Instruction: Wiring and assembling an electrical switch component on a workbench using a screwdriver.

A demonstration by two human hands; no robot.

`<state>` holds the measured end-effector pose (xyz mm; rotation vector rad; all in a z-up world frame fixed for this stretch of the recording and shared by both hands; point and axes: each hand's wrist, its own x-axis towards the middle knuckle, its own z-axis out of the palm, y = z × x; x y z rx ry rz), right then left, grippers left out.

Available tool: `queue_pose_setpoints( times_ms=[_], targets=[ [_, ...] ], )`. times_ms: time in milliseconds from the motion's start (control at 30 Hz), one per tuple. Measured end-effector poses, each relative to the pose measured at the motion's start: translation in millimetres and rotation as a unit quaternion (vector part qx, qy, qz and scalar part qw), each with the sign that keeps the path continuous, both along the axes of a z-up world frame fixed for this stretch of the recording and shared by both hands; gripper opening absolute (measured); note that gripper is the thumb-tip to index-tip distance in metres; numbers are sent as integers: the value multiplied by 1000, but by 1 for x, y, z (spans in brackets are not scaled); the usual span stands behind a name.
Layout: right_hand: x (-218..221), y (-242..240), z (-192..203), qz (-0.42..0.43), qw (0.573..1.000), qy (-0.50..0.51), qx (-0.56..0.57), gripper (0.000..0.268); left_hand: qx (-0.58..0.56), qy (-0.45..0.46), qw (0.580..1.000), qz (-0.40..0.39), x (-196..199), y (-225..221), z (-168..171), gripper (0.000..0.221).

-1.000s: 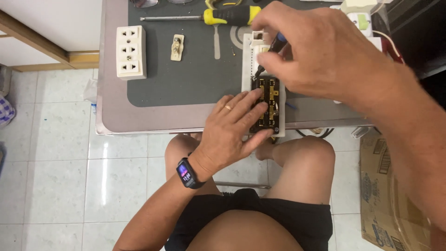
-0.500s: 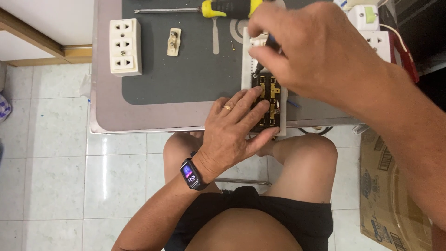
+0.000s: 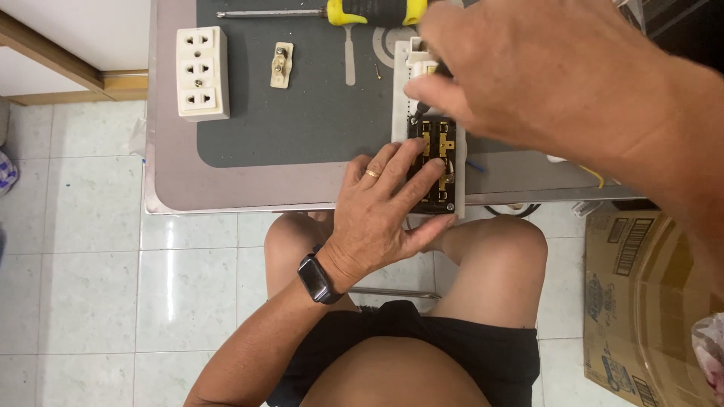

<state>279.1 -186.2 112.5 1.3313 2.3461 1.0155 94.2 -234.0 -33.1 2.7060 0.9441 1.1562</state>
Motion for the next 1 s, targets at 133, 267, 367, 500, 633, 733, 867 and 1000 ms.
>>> queue_pose_setpoints(
  times_ms=[133,267,367,500,633,733,867,1000],
  targets=[
    [-12,3,17,36,997,-59,-35,32,-11,0,1000,-1,0,-1,0,52],
    [-9,12,8,25,978,-201,51,65,-13,-7,1000,0,0,-1,0,51],
    [-10,11,20,124,941,-314,-24,20,-15,-14,1000,2,1,-1,-2,52],
    [-8,12,10,51,994,-73,-70,44,-49,1,999,-19,-3,6,2,62],
    [-9,21,1,6,995,-77,-61,44,-124,45,985,-107,-9,22,24,66],
    [0,28,-10,-12,973,106,-203,36,-120,62,982,-134,-8,28,28,62],
    [-20,17,17,40,965,-195,-171,47,-74,32,991,-103,0,19,20,58],
    [-16,21,4,57,996,-6,-70,40,-27,40,998,-44,3,4,5,51]
  ],
)
